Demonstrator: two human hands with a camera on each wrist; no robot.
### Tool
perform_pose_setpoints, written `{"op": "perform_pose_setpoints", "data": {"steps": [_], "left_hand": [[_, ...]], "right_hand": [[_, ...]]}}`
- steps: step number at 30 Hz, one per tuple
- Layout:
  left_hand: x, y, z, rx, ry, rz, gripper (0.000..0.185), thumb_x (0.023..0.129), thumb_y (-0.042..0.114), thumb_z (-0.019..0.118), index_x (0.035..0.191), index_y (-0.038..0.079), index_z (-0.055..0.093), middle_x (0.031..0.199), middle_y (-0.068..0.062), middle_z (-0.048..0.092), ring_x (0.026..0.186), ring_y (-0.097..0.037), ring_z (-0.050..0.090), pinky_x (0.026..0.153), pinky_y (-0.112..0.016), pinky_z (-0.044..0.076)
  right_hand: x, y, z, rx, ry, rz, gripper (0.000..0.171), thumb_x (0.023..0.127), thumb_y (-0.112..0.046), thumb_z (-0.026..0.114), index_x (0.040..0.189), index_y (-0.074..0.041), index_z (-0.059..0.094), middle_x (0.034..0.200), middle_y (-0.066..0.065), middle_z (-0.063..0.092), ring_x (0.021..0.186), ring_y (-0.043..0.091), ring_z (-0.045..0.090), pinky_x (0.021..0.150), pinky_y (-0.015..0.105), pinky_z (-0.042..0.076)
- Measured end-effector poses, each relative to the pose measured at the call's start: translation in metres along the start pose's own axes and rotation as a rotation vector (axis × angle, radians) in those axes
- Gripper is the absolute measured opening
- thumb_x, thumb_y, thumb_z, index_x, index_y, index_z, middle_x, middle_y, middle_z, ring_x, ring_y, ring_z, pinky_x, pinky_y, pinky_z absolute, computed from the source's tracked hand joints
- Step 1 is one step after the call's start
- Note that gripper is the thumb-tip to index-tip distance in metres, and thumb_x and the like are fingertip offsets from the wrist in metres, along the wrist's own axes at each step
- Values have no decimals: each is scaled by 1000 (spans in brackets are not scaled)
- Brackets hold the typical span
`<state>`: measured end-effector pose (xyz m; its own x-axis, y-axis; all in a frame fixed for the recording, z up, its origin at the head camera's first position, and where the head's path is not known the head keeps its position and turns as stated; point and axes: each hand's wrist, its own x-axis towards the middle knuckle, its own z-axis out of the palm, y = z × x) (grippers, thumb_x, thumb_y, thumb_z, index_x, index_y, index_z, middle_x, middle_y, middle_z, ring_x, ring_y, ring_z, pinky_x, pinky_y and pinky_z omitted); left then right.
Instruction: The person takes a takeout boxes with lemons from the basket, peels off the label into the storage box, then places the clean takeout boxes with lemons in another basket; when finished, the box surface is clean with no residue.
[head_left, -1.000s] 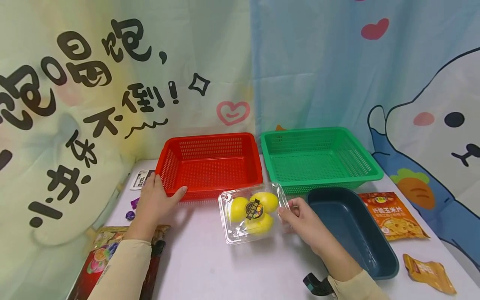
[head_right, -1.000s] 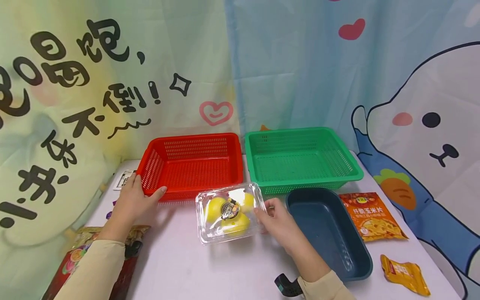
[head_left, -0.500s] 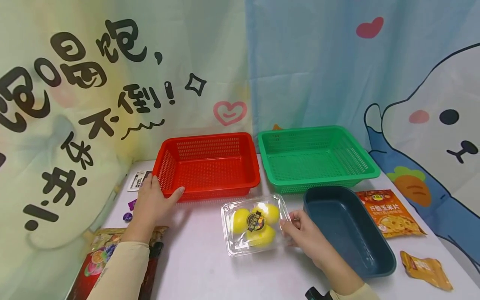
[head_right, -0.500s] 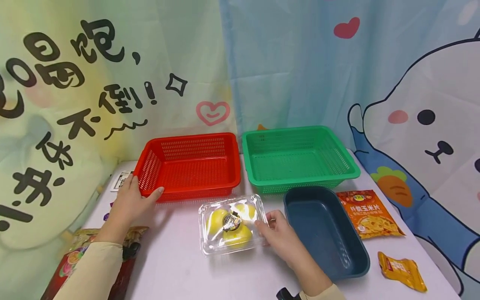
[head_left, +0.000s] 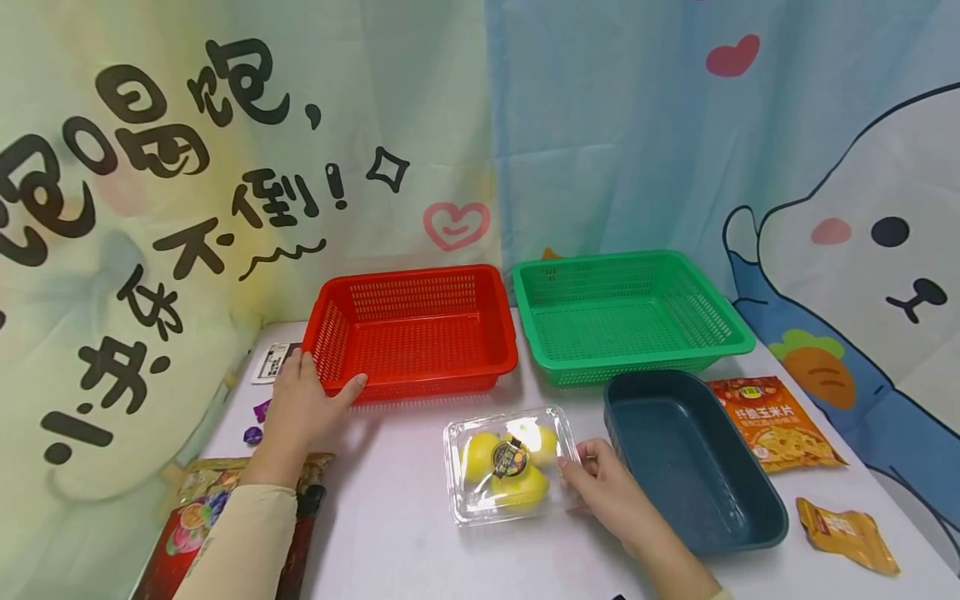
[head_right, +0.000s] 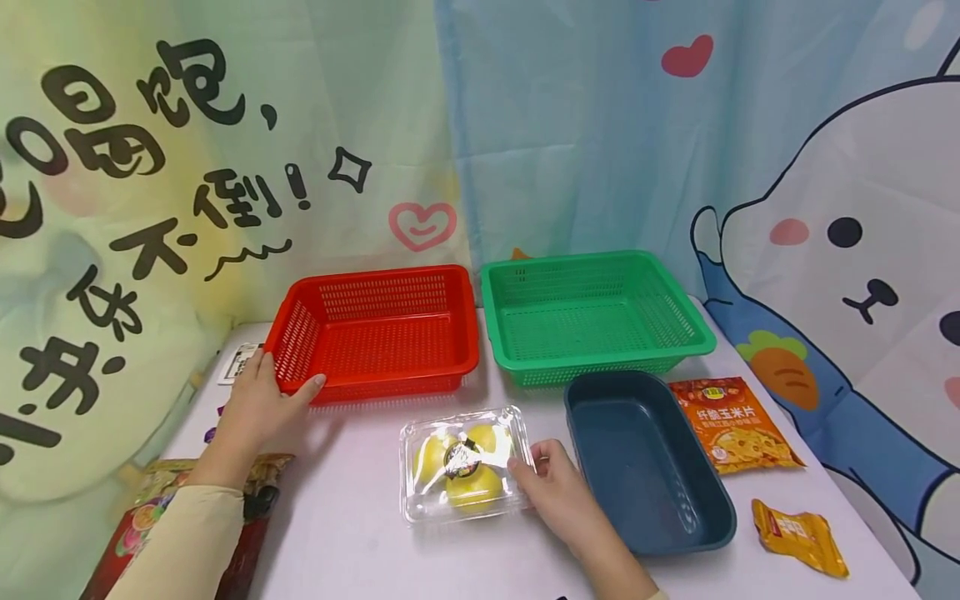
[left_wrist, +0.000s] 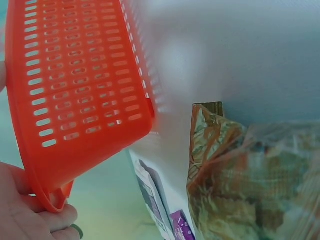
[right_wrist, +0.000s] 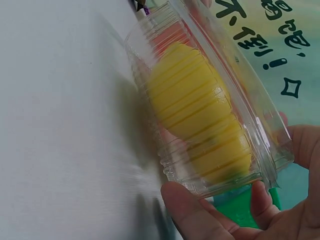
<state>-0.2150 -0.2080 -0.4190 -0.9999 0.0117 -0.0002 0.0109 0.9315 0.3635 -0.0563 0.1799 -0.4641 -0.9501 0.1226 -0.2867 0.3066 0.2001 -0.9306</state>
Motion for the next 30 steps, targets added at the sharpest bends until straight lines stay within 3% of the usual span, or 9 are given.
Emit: {"op": "perform_pose_setpoints", "data": {"steps": [20,30], "left_hand": [[0,0,1,-2,-1,14,124,92,82,47,162,-13,8,170,-36,8,155,-57,16,120,-73,29],[-2,0,0,5,5,13,123,93,81,48,161,-13,10,170,-36,8,155,-57,17,121,-72,28]], "right_hand": [[-3,8,7,-63,44,14,35,103,-26,64,118,-1,46,100,8,43,88,18,48,72,35,65],[-2,9,8,-85,45,23,39,104,-29,63,121,3,49,107,14,50,92,21,52,74,36,66]]}}
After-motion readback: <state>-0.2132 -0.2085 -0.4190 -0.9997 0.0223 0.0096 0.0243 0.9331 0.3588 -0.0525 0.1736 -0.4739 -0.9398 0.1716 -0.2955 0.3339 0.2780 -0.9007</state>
